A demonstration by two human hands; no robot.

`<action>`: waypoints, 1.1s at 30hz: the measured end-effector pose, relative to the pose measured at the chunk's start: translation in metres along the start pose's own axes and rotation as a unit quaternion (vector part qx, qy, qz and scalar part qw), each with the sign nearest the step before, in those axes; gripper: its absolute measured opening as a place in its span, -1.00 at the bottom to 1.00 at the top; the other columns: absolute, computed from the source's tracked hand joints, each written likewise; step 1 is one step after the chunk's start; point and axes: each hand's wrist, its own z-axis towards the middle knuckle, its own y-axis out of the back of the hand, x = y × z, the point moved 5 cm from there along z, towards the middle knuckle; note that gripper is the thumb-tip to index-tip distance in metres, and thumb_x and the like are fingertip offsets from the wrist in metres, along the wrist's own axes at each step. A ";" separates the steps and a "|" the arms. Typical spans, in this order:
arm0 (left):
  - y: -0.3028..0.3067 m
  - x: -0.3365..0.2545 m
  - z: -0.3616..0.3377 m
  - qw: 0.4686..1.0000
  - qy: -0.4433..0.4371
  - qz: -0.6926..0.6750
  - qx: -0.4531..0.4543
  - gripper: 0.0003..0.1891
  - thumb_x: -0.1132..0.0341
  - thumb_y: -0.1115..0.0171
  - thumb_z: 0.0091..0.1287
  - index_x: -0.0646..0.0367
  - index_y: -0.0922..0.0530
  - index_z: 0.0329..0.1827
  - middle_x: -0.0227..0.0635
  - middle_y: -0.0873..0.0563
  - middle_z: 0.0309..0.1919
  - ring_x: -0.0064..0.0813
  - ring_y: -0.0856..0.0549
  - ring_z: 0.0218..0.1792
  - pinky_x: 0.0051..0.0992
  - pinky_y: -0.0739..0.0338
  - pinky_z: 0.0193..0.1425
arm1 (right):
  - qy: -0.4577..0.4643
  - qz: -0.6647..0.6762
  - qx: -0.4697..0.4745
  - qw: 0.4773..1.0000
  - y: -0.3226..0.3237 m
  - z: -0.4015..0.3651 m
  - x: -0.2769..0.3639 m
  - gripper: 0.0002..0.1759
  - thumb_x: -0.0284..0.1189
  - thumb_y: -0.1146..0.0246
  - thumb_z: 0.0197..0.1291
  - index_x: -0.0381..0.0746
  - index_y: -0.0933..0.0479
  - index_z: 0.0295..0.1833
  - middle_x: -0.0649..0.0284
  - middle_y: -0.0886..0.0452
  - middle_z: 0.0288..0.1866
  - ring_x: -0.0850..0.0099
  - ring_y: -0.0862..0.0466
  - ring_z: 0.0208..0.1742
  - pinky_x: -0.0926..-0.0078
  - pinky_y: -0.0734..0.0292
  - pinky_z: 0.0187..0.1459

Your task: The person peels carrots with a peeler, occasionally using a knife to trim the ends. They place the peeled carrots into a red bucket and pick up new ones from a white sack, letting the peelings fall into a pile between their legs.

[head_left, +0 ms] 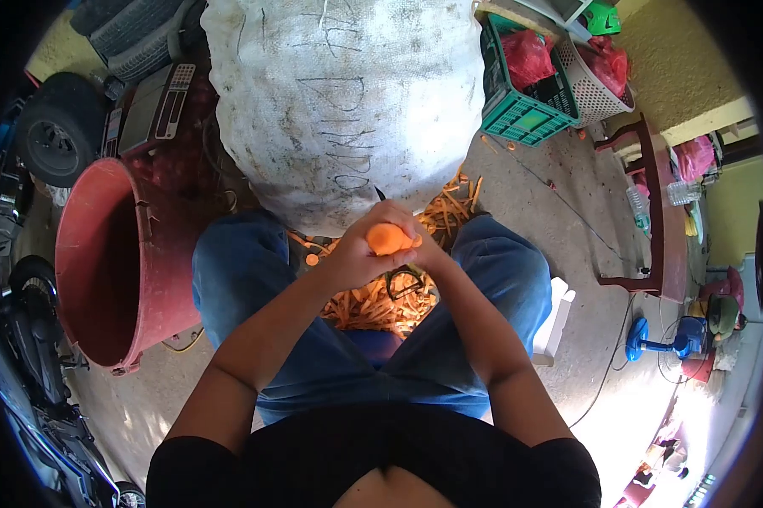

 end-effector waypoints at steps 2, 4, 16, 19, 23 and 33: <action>0.005 0.001 0.000 1.000 -0.004 0.011 -0.022 -0.73 0.54 -0.22 -0.04 0.12 -0.39 -0.29 -0.36 -0.42 -0.30 -0.49 -0.43 -0.22 -0.51 -0.30 -0.09 | -0.068 0.159 -0.008 0.985 -0.015 -0.002 -0.013 -0.74 -0.36 -0.11 0.01 -0.30 -0.44 -0.22 0.20 -0.52 -0.30 0.43 -0.53 -0.28 0.56 -0.42 -0.27; 0.016 -0.002 0.001 0.997 -0.009 0.038 -0.070 -0.71 0.52 -0.24 -0.05 0.15 -0.39 -0.26 -0.34 -0.43 -0.25 -0.51 -0.44 -0.22 -0.52 -0.31 -0.10 | -0.133 0.315 -0.010 0.940 -0.019 0.000 -0.019 -0.74 -0.36 -0.10 0.04 -0.29 -0.42 -0.19 0.25 -0.51 -0.26 0.46 -0.52 -0.26 0.60 -0.42 -0.25; 0.046 0.031 -0.015 0.959 0.262 0.104 0.009 -0.61 0.43 -0.28 -0.07 0.27 -0.45 -0.13 -0.30 -0.57 -0.25 -0.56 -0.54 -0.28 -0.57 -0.41 -0.17 | -0.204 0.223 -0.215 0.929 0.048 0.001 0.014 -0.76 -0.36 -0.06 0.13 -0.34 -0.42 -0.25 0.35 -0.47 -0.44 0.64 -0.43 -0.44 0.70 -0.33 -0.40; 0.033 0.036 -0.015 0.943 0.270 0.183 0.063 -0.63 0.43 -0.26 -0.10 0.29 -0.46 -0.17 -0.31 -0.59 -0.35 -0.58 -0.55 -0.36 -0.56 -0.41 -0.22 | -0.223 0.093 -0.180 0.953 0.042 0.002 0.027 -0.74 -0.34 -0.05 0.13 -0.36 -0.45 -0.36 0.30 -0.48 -0.56 0.59 -0.44 -0.52 0.62 -0.32 -0.47; 0.033 0.046 -0.014 0.939 0.299 0.173 0.016 -0.67 0.42 -0.21 -0.15 0.29 -0.49 -0.24 -0.30 -0.61 -0.52 -0.61 -0.57 -0.44 -0.54 -0.42 -0.32 | -0.128 -0.163 -0.143 0.968 0.041 0.002 0.049 -0.77 -0.37 -0.07 0.07 -0.34 -0.45 -0.34 0.00 -0.46 -0.61 0.21 -0.50 -0.57 0.40 -0.34 -0.52; 0.034 0.044 -0.010 0.917 0.350 0.189 -0.016 -0.75 0.43 -0.20 -0.18 0.30 -0.48 -0.37 -0.35 -0.56 -0.61 -0.57 -0.53 -0.53 -0.54 -0.38 -0.41 | -0.082 -0.291 -0.116 0.946 0.033 -0.001 0.056 -0.87 -0.47 -0.11 -0.05 -0.32 -0.37 -0.41 0.00 -0.41 -0.66 0.06 -0.48 -0.56 0.30 -0.33 -0.52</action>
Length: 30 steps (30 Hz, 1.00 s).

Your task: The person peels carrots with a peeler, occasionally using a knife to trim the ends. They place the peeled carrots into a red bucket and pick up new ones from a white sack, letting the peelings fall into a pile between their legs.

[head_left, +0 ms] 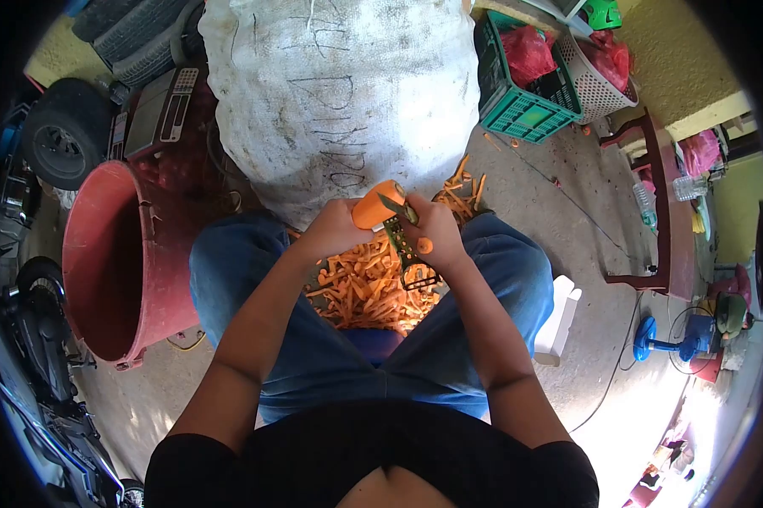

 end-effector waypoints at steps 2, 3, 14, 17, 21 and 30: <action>0.002 -0.006 -0.002 0.999 -0.049 0.018 -0.009 -0.76 0.44 -0.19 -0.17 0.31 -0.47 -0.39 -0.37 -0.54 -0.64 -0.59 -0.52 -0.57 -0.56 -0.38 -0.45 | -0.012 -0.031 -0.001 0.999 0.001 0.000 0.001 -0.86 -0.47 -0.12 -0.08 -0.31 -0.35 -0.45 -0.03 -0.42 -0.64 0.03 -0.48 -0.52 0.24 -0.33 -0.51; 0.002 -0.005 -0.003 0.999 -0.049 0.018 -0.010 -0.76 0.44 -0.19 -0.17 0.31 -0.47 -0.39 -0.37 -0.54 -0.64 -0.59 -0.52 -0.57 -0.56 -0.38 -0.45 | -0.011 -0.031 -0.001 0.999 -0.001 0.001 0.001 -0.86 -0.47 -0.12 -0.08 -0.31 -0.35 -0.45 -0.03 -0.42 -0.64 0.03 -0.48 -0.52 0.24 -0.33 -0.51; -0.018 -0.019 -0.035 0.950 -0.187 -0.036 0.247 -0.73 0.45 -0.26 -0.19 0.26 -0.48 -0.36 -0.36 -0.56 -0.57 -0.64 -0.52 -0.51 -0.60 -0.40 -0.41 | -0.131 0.054 -0.001 0.990 -0.027 0.017 -0.071 -0.80 -0.39 -0.10 -0.01 -0.34 -0.41 -0.38 -0.01 -0.46 -0.53 0.15 -0.49 -0.50 0.41 -0.34 -0.47; -0.015 -0.037 -0.043 0.946 -0.259 -0.058 0.186 -0.73 0.42 -0.24 -0.21 0.25 -0.48 -0.37 -0.30 -0.58 -0.55 -0.61 -0.54 -0.51 -0.58 -0.40 -0.40 | -0.095 0.086 0.042 0.991 -0.018 0.020 -0.044 -0.70 -0.28 -0.09 0.05 -0.35 -0.41 -0.38 0.02 -0.48 -0.51 0.20 -0.49 -0.50 0.37 -0.34 -0.44; 0.038 -0.037 -0.045 0.983 -0.151 -0.098 0.040 -0.72 0.44 -0.33 -0.16 0.22 -0.49 -0.34 -0.45 -0.58 -0.46 -0.68 -0.52 -0.43 -0.61 -0.42 -0.31 | -0.070 -0.051 0.069 0.994 -0.030 0.010 -0.042 -0.77 -0.32 -0.12 -0.06 -0.25 -0.43 -0.33 0.02 -0.49 -0.55 0.07 -0.51 -0.43 0.26 -0.41 -0.38; 0.247 -0.006 -0.163 0.762 0.106 0.434 -0.469 -0.69 0.27 -0.14 0.06 0.30 -0.41 -0.20 0.06 -0.55 -0.42 -0.02 -0.56 -0.31 -0.27 -0.41 -0.34 | -0.017 -0.081 0.122 0.989 -0.027 0.013 -0.034 -0.79 -0.37 -0.13 -0.09 -0.22 -0.41 -0.30 -0.01 -0.49 -0.50 0.04 -0.50 -0.39 0.19 -0.36 -0.36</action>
